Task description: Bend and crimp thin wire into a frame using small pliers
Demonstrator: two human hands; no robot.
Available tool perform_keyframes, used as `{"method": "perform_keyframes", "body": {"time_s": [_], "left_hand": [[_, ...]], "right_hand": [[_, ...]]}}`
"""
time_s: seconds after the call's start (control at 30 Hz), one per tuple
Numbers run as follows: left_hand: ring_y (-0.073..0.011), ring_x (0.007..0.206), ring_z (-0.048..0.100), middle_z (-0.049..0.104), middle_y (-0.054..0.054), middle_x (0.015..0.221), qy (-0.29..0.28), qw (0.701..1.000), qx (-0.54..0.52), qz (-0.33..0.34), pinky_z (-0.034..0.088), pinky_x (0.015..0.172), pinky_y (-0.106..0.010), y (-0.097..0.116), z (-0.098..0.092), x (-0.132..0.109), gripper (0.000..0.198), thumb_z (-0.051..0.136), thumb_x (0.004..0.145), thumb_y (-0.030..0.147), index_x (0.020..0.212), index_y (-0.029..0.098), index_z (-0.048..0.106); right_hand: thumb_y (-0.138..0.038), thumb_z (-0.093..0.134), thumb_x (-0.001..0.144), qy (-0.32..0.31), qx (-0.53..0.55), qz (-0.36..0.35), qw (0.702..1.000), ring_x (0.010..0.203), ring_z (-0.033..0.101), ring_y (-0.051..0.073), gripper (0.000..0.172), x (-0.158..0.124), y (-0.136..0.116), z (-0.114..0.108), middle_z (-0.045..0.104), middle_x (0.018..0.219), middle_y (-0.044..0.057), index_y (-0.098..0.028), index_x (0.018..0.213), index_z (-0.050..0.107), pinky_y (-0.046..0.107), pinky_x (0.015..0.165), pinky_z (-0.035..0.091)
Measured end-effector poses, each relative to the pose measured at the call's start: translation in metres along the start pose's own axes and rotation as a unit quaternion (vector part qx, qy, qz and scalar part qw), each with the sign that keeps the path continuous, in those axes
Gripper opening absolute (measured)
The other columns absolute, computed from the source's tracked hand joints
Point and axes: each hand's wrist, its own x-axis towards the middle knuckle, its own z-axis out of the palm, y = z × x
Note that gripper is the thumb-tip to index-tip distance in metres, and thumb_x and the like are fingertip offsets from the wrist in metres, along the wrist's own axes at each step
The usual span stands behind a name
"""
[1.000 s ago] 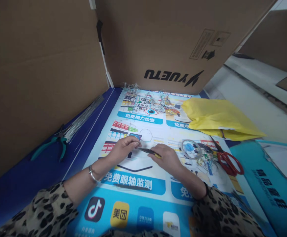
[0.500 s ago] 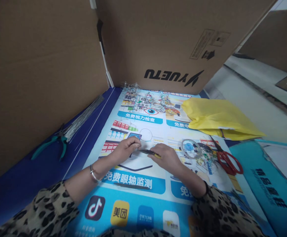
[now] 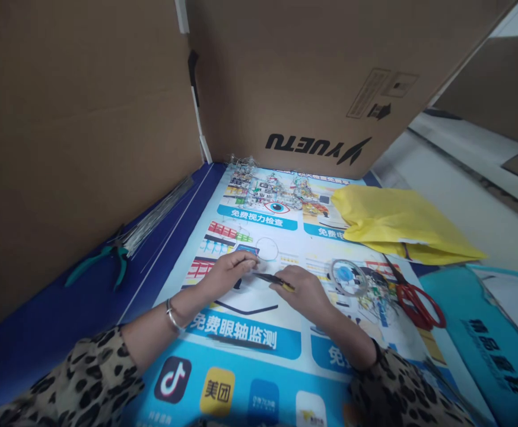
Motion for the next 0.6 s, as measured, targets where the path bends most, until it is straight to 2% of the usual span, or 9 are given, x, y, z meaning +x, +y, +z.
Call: {"method": "perform_keyframes", "body": {"time_s": [0.1, 0.23, 0.43, 0.6], "left_hand": [[-0.0135, 0.078, 0.055, 0.062, -0.004, 0.087, 0.039, 0.998, -0.044, -0.02, 0.042, 0.073, -0.026, 0.0, 0.0, 0.0, 0.026, 0.047, 0.086, 0.034, 0.1, 0.016, 0.059], [-0.0111, 0.069, 0.051, 0.061, -0.002, 0.08, 0.076, 0.996, -0.036, -0.015, 0.041, 0.066, -0.024, -0.004, 0.0, 0.0, 0.022, 0.048, 0.086, 0.034, 0.088, 0.016, 0.061], [-0.0107, 0.064, 0.051, 0.061, -0.001, 0.074, 0.071, 0.997, -0.011, -0.027, 0.042, 0.062, -0.023, -0.01, 0.001, 0.002, 0.02, 0.048, 0.085, 0.032, 0.082, 0.016, 0.06], [-0.0098, 0.059, 0.05, 0.061, 0.0, 0.07, 0.084, 0.996, -0.004, -0.044, 0.041, 0.057, -0.021, -0.007, 0.002, 0.003, 0.02, 0.049, 0.084, 0.033, 0.077, 0.016, 0.058]], "right_hand": [[-0.037, 0.054, 0.083, 0.001, 0.015, 0.018, 1.0, 0.079, 0.06, 0.017, 0.019, 0.0, 0.0, -0.001, 0.066, 0.082, 0.003, -0.023, 0.088, 0.065, 0.028, 0.07, 0.046], [-0.039, 0.053, 0.083, 0.009, 0.037, 0.042, 0.998, 0.079, 0.06, 0.017, 0.02, 0.001, 0.002, -0.001, 0.066, 0.084, 0.003, -0.023, 0.088, 0.065, 0.029, 0.07, 0.047], [-0.037, 0.055, 0.082, 0.001, 0.031, 0.052, 0.998, 0.082, 0.059, 0.018, 0.019, 0.0, 0.001, 0.0, 0.066, 0.086, 0.003, -0.022, 0.09, 0.065, 0.03, 0.073, 0.046], [-0.037, 0.055, 0.082, -0.01, 0.036, 0.063, 0.997, 0.083, 0.059, 0.018, 0.019, 0.001, -0.002, -0.001, 0.066, 0.086, 0.003, -0.022, 0.09, 0.065, 0.029, 0.074, 0.045]]}}
